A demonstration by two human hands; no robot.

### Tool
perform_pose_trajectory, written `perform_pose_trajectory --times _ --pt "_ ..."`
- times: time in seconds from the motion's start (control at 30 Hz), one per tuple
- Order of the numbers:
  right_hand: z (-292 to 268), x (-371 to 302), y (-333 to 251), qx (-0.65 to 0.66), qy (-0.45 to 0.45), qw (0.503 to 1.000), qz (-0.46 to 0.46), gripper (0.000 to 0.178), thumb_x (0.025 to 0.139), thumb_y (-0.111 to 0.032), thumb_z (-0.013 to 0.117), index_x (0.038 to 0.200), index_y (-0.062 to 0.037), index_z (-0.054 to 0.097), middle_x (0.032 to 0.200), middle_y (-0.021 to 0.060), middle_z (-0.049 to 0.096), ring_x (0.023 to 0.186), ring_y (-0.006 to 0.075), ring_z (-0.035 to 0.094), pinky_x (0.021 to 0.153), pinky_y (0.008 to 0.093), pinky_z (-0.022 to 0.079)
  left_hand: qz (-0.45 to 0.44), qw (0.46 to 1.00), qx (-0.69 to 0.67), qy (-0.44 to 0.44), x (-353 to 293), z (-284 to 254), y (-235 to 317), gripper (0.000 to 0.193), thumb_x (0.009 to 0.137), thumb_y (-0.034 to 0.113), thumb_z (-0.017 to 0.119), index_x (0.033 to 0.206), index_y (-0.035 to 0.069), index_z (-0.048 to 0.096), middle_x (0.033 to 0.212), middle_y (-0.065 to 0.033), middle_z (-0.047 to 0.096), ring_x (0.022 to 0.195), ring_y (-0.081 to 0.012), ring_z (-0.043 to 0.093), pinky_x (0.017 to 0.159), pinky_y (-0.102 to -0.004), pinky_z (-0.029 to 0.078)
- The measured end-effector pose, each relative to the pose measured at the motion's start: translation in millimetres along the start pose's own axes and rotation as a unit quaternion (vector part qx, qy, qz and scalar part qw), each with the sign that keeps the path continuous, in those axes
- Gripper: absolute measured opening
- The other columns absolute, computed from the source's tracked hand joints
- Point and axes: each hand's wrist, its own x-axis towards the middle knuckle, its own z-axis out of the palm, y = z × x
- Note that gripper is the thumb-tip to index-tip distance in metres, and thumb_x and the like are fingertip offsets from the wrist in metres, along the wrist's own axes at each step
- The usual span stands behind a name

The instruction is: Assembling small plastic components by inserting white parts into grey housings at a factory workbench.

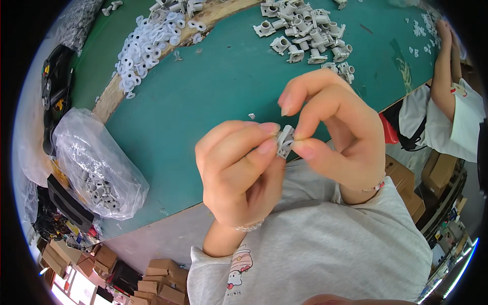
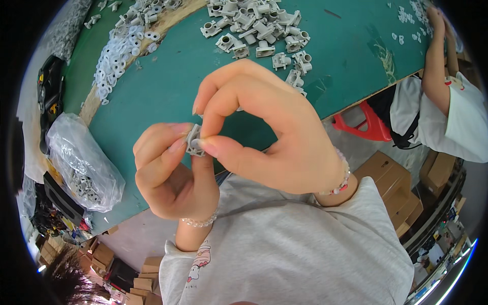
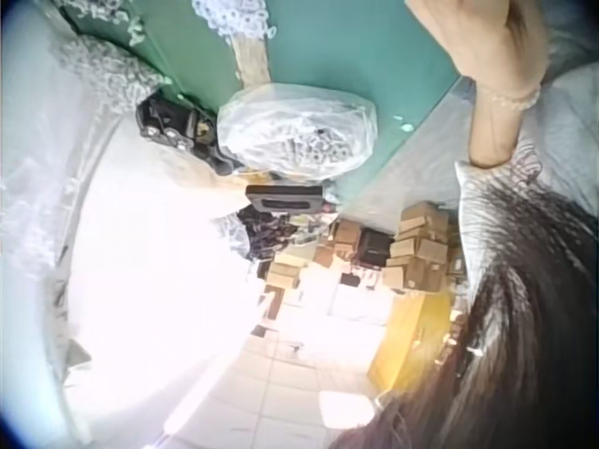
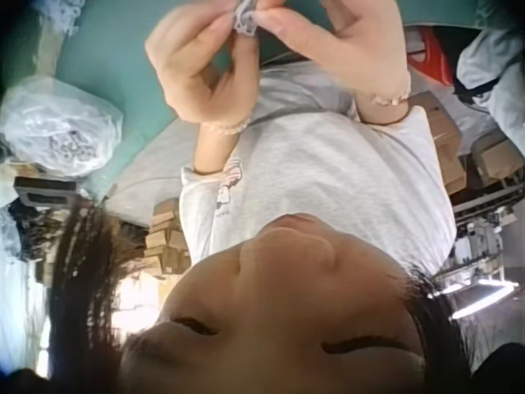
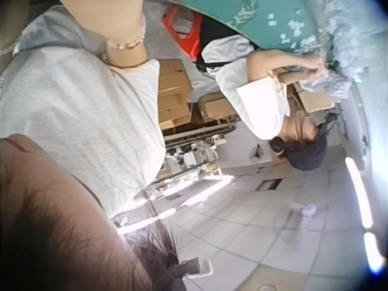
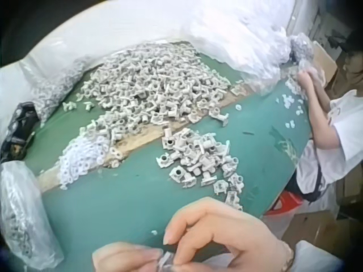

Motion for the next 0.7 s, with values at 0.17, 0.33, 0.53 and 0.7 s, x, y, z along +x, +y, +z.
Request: perform_pose_trajectory --times 0.17,0.33,0.53,0.7 --pt "13.9 0.7 4.9 0.189 0.028 0.981 0.038 0.024 0.075 -0.002 0.063 0.096 -0.0029 0.051 0.104 0.0147 0.052 0.099 0.0210 0.051 0.088 0.0333 0.040 0.009 0.999 -0.026 0.017 -2.2 1.8 -2.9 0.040 0.063 -0.014 0.069 0.097 0.003 0.056 0.097 -0.0123 0.063 0.084 -0.0259 0.059 0.070 -0.0327 0.051" --pt "17.8 4.9 4.7 0.268 0.004 0.957 0.107 0.025 0.076 -0.002 0.062 0.098 -0.0027 0.051 0.104 0.0148 0.051 0.099 0.0198 0.050 0.089 0.0326 0.040 0.019 0.997 -0.049 0.051 -4.5 1.5 -5.4 0.045 0.056 -0.018 0.068 0.095 0.003 0.057 0.097 -0.0117 0.064 0.083 -0.0263 0.061 0.068 -0.0314 0.051" --pt "28.2 8.5 11.2 0.298 -0.055 0.946 0.111 0.030 0.075 -0.002 0.066 0.099 -0.0051 0.050 0.106 0.0130 0.049 0.097 0.0185 0.047 0.088 0.0318 0.039 -0.007 0.997 -0.038 0.067 -12.3 -9.2 -7.1 0.042 0.059 -0.018 0.067 0.093 0.003 0.056 0.098 -0.0117 0.064 0.082 -0.0261 0.061 0.068 -0.0306 0.051" --pt "42.4 11.0 11.9 0.272 -0.109 0.951 0.100 0.030 0.082 -0.005 0.066 0.107 -0.0092 0.050 0.106 -0.0006 0.048 0.098 0.0108 0.047 0.086 0.0283 0.039 -0.033 0.997 -0.057 0.045 -21.2 -23.1 -8.6 0.033 0.074 -0.007 0.069 0.101 0.002 0.053 0.099 -0.0131 0.060 0.087 -0.0258 0.057 0.074 -0.0354 0.050"
